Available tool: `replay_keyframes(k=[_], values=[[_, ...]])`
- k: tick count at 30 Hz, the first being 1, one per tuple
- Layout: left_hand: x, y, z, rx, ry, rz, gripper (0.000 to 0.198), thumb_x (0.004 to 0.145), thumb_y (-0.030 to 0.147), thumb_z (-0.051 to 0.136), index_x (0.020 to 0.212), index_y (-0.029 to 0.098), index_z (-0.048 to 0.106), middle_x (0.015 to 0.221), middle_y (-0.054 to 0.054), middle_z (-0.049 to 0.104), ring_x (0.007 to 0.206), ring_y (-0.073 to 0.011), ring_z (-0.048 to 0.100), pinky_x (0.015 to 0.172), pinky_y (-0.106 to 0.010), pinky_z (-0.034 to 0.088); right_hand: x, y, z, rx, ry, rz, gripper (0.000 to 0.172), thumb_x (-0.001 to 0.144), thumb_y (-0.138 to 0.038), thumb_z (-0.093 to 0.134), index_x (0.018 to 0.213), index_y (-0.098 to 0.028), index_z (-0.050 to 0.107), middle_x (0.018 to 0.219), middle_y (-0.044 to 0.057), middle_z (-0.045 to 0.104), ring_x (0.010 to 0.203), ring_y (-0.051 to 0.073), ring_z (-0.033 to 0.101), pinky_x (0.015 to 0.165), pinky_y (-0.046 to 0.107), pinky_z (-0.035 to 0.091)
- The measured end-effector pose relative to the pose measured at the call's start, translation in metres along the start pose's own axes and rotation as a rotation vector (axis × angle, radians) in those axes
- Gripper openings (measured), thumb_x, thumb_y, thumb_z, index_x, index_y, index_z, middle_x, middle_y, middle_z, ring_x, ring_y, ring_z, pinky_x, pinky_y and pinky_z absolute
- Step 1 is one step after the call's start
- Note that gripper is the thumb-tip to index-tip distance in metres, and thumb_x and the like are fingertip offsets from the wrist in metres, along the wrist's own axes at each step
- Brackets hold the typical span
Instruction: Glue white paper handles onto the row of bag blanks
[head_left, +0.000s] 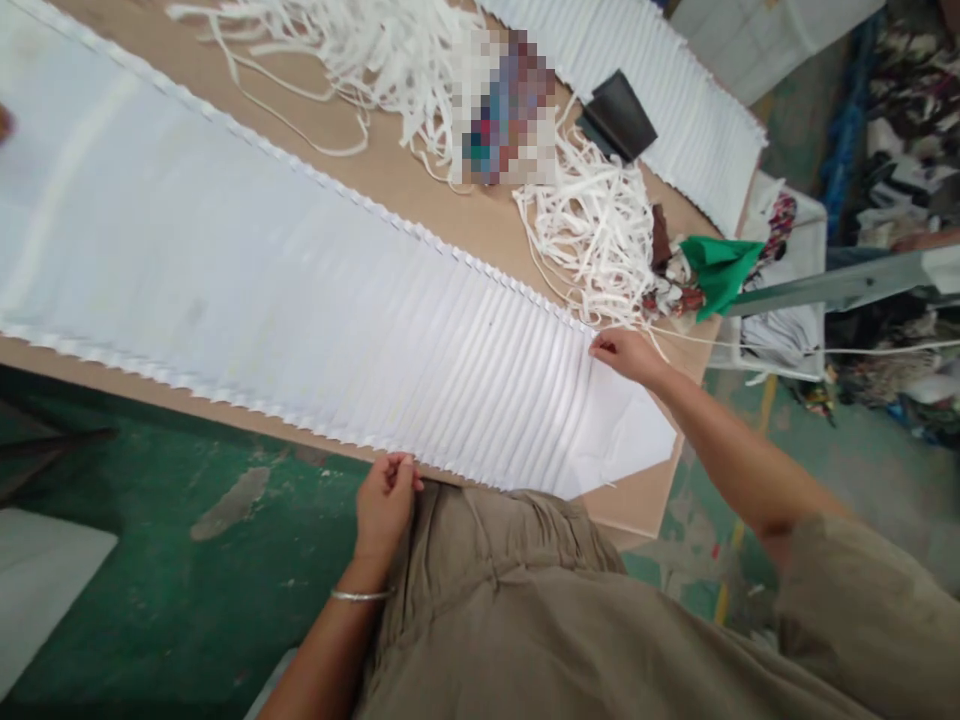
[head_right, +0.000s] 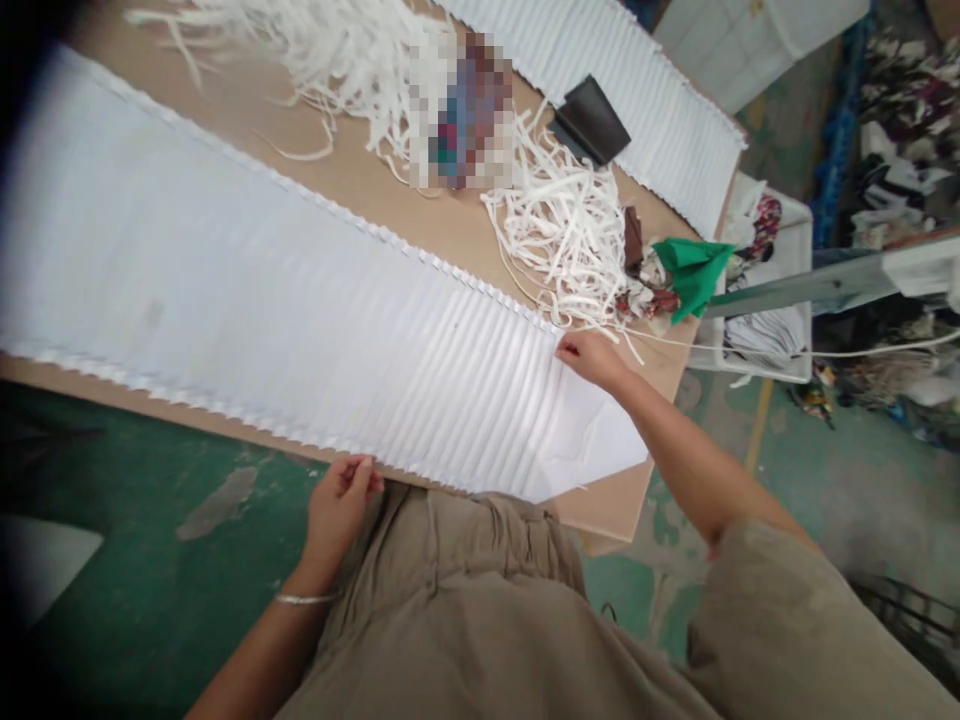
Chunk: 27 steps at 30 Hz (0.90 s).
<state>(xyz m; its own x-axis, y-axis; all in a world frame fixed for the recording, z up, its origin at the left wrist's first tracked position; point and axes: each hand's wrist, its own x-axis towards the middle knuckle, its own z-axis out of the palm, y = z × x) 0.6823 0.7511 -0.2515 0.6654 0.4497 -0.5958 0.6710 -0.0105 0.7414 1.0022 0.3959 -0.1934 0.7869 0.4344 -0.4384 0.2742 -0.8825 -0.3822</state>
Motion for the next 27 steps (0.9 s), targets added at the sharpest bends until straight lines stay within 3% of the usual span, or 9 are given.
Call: replay_keyframes(k=[2,5,7,10,15,20,23,27], values=[[0.0,0.007,0.003,0.008,-0.031,0.016,0.035,0.086,0.05,0.058,0.093,0.017,0.062,0.069,-0.001,0.066,0.063,-0.0178,0.063,0.063,-0.028,0.048,-0.061,0.016,0.016,0.016,-0.076,0.045,0.015,0.083,-0.03,0.062,0.08,-0.018,0.072,0.072,0.002,0.07,0.067,0.015,0.058,0.066,0.025,0.039],[-0.001,0.019,0.006,-0.004,-0.065,0.046,0.033,0.086,0.049,0.058,0.094,0.017,0.061,0.07,-0.001,0.066,0.063,-0.0162,0.063,0.063,-0.026,0.048,-0.14,0.031,0.051,0.047,-0.081,0.134,0.016,0.083,-0.03,0.061,0.075,-0.019,0.069,0.064,0.0,0.067,0.06,0.014,0.055,0.06,0.024,0.038],[-0.002,0.026,0.009,-0.006,-0.088,0.074,0.033,0.085,0.048,0.059,0.094,0.017,0.06,0.071,-0.001,0.066,0.063,-0.0155,0.062,0.062,-0.026,0.049,-0.178,0.033,0.077,0.067,-0.045,0.192,0.018,0.087,-0.031,0.057,0.077,-0.019,0.068,0.065,0.001,0.067,0.059,0.015,0.056,0.059,0.025,0.039],[-0.006,0.033,0.016,0.008,-0.124,0.111,0.033,0.086,0.048,0.058,0.094,0.017,0.06,0.073,-0.001,0.066,0.063,-0.0152,0.062,0.061,-0.026,0.049,-0.207,0.026,0.112,0.095,0.023,0.225,0.019,0.092,-0.03,0.052,0.089,-0.019,0.067,0.074,0.002,0.067,0.066,0.016,0.059,0.064,0.026,0.045],[-0.017,0.043,0.029,0.049,-0.213,0.155,0.032,0.086,0.048,0.058,0.094,0.017,0.059,0.071,-0.001,0.064,0.064,-0.0158,0.062,0.063,-0.026,0.049,-0.207,0.004,0.15,0.099,0.114,0.143,0.022,0.092,-0.023,0.056,0.111,-0.02,0.066,0.104,0.009,0.065,0.094,0.022,0.06,0.088,0.035,0.047],[-0.022,0.053,0.045,0.12,-0.362,0.227,0.029,0.09,0.045,0.055,0.095,0.017,0.059,0.072,0.0,0.063,0.063,-0.0153,0.06,0.064,-0.027,0.049,-0.19,-0.004,0.155,0.102,0.128,0.066,0.015,0.092,-0.018,0.056,0.098,-0.019,0.069,0.104,0.011,0.062,0.1,0.025,0.056,0.093,0.038,0.044],[-0.022,0.065,0.072,0.263,-0.505,0.342,0.027,0.092,0.04,0.053,0.101,0.017,0.064,0.085,-0.004,0.067,0.069,-0.0163,0.063,0.067,-0.028,0.05,-0.181,-0.008,0.149,0.126,0.115,0.029,0.01,0.092,-0.019,0.058,0.092,-0.018,0.068,0.103,0.012,0.065,0.102,0.025,0.057,0.092,0.037,0.043],[-0.027,0.089,0.133,0.457,-0.683,0.635,0.033,0.091,0.028,0.056,0.121,0.018,0.064,0.12,-0.011,0.065,0.086,-0.0184,0.066,0.082,-0.032,0.052,-0.166,-0.021,0.138,0.165,0.064,-0.043,0.007,0.091,-0.02,0.061,0.091,-0.02,0.067,0.093,0.005,0.072,0.094,0.022,0.064,0.092,0.035,0.041]])
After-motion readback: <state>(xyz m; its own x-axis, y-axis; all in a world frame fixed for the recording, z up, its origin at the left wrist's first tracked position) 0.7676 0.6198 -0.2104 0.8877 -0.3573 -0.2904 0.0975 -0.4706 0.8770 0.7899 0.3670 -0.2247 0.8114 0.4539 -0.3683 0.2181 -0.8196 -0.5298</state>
